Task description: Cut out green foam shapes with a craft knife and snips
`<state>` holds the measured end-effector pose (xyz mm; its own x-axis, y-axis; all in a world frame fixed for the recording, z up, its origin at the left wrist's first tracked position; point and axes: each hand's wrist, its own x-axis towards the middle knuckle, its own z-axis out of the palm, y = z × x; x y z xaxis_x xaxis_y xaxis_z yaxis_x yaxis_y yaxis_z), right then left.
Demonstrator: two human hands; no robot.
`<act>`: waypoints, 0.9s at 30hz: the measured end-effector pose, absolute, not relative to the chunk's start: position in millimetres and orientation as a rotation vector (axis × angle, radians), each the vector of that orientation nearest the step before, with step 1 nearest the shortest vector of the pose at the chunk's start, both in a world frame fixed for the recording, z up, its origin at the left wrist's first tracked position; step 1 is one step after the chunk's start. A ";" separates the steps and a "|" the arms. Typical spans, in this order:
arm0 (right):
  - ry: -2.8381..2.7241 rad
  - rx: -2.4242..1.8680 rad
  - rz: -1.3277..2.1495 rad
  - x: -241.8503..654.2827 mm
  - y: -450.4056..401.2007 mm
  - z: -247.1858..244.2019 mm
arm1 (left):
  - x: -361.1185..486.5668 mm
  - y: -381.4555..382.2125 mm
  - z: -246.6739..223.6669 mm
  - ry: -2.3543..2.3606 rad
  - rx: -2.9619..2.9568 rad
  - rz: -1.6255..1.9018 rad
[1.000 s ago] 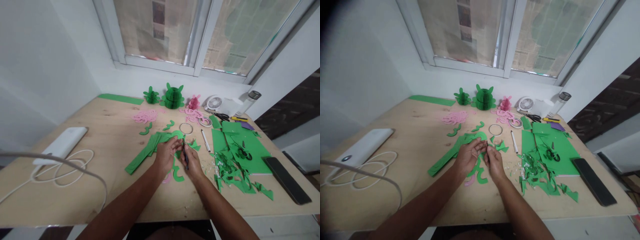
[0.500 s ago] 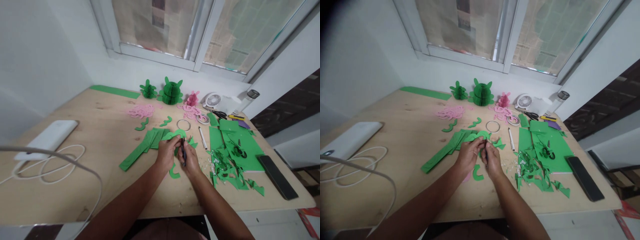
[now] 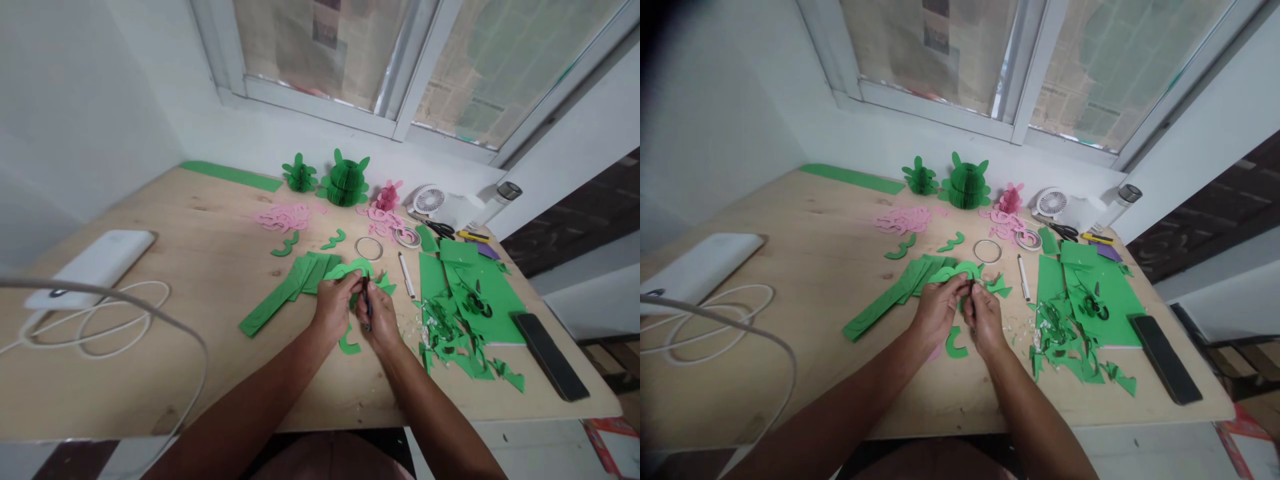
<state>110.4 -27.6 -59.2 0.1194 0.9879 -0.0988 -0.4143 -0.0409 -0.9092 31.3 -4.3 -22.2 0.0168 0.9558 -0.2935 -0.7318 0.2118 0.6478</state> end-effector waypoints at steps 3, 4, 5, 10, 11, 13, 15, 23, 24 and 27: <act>-0.753 -1.022 1.332 110.4 -27.5 -58.6 | 31.3 -4.6 -22.4 0.792 0.347 1.362; -0.751 -1.026 1.335 110.4 -27.4 -58.5 | 31.4 -4.6 -22.4 0.790 0.344 1.365; -0.750 -1.030 1.337 110.4 -27.4 -58.4 | 31.4 -4.6 -22.4 0.789 0.342 1.368; -0.744 -1.050 1.340 110.6 -27.3 -58.9 | 31.1 -4.8 -21.7 0.797 0.343 1.363; -0.738 -1.049 1.343 110.6 -27.3 -59.0 | 30.9 -5.0 -21.4 0.795 0.342 1.362; -0.728 -1.045 1.352 110.5 -27.2 -59.0 | 30.6 -5.2 -20.7 0.793 0.338 1.361; -0.726 -1.045 1.354 110.5 -27.1 -58.9 | 30.4 -5.3 -20.1 0.796 0.335 1.357; -0.747 -1.056 1.335 109.9 -26.8 -59.1 | 31.0 -5.4 -20.6 0.790 0.336 1.356; -0.748 -1.061 1.335 109.9 -26.7 -59.3 | 31.0 -5.6 -20.5 0.792 0.336 1.357; -0.751 -1.074 1.333 109.9 -26.5 -59.8 | 31.1 -6.3 -19.2 0.790 0.344 1.363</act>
<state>109.9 -26.5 -59.8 0.1331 0.9803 -0.1461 -0.3823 -0.0852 -0.9201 31.1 -6.3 -19.2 0.0052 0.9534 -0.3015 -0.7356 0.2079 0.6448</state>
